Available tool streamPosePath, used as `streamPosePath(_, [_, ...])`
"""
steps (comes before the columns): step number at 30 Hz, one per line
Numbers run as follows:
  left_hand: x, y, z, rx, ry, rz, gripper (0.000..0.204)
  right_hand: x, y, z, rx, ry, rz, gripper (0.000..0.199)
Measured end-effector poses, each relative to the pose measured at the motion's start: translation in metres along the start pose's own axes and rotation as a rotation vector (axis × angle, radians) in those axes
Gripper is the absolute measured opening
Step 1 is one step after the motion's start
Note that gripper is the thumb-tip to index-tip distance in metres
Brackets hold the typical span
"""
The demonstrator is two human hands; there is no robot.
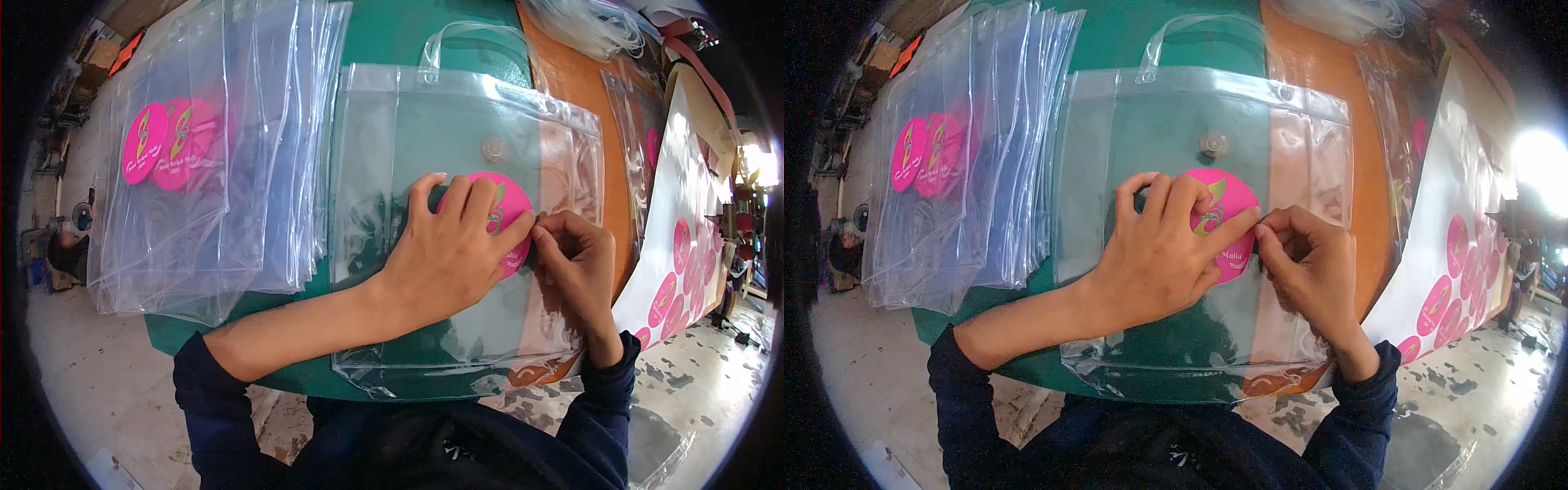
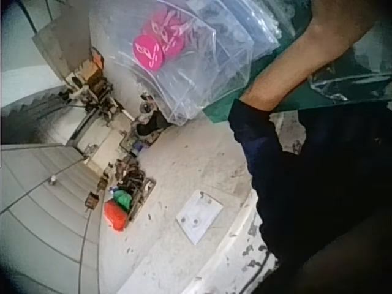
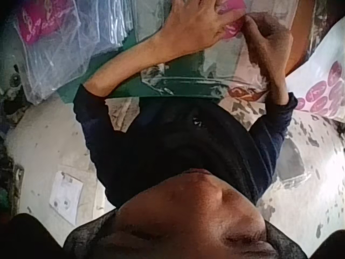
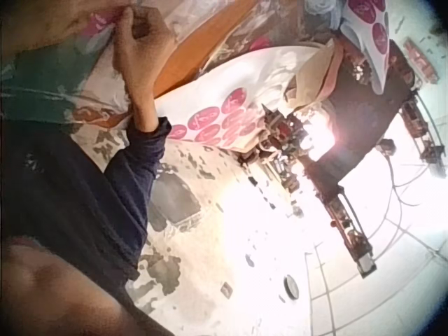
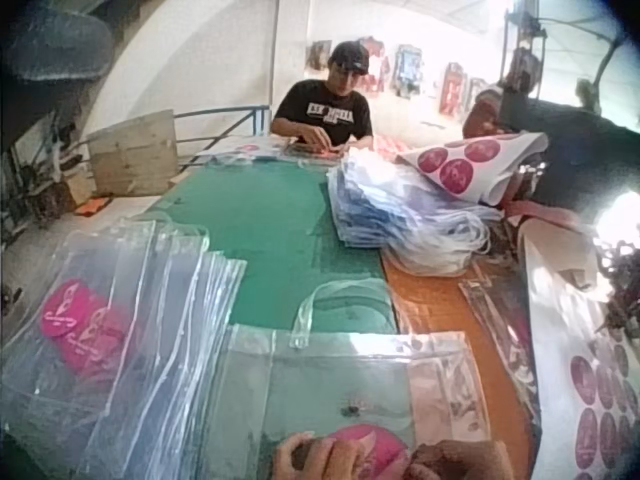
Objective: The person smooths a sticker onto a transparent plastic bag, sets the bag aside, peels another sticker from a backing sheet, and applies and smooths it onto another transparent plastic bag by hand.
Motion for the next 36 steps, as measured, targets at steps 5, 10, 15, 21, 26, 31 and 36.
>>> streamPosePath(5, [-0.0012, 0.0004, 0.0, -0.003, 0.001, 0.019, 0.059, -0.0003, -0.0016, -0.0058, -0.055, 0.025, -0.011, 0.013])
streamPosePath(10, [-0.0011, 0.0006, 0.0006, 0.003, -0.02, 0.033, 0.057, -0.0003, -0.0016, -0.0038, -0.052, 0.008, -0.005, 0.013])
streamPosePath(15, [-0.0009, 0.0011, 0.0003, 0.004, -0.028, 0.028, 0.057, 0.0009, -0.0012, -0.0027, -0.001, 0.007, -0.004, 0.013])
streamPosePath(21, [0.001, 0.0009, 0.0005, 0.012, -0.035, 0.017, 0.058, 0.0008, -0.0023, -0.0049, -0.043, -0.003, -0.01, 0.014])
streamPosePath(26, [0.0012, 0.0019, 0.0003, 0.014, -0.068, 0.014, 0.059, 0.0023, -0.0036, -0.0068, -0.076, 0.005, -0.024, 0.014])
streamPosePath(31, [0.0008, 0.0003, 0.0002, 0.017, -0.058, 0.01, 0.057, 0.0007, -0.0031, -0.0054, -0.039, 0.027, -0.022, 0.014])
streamPosePath(36, [0.001, 0.0009, 0.0004, 0.014, -0.055, 0.01, 0.057, -0.0001, -0.0024, -0.0026, 0.002, -0.006, 0.011, 0.014])
Point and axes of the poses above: each hand's wrist, its own y-axis away from the middle knuckle, its own x-axis out of the palm, z = x × y, the point moved 1 cm from there along -y, towards the middle knuckle, and after that the axes turned 3 degrees about x, right-handed, at the moved point
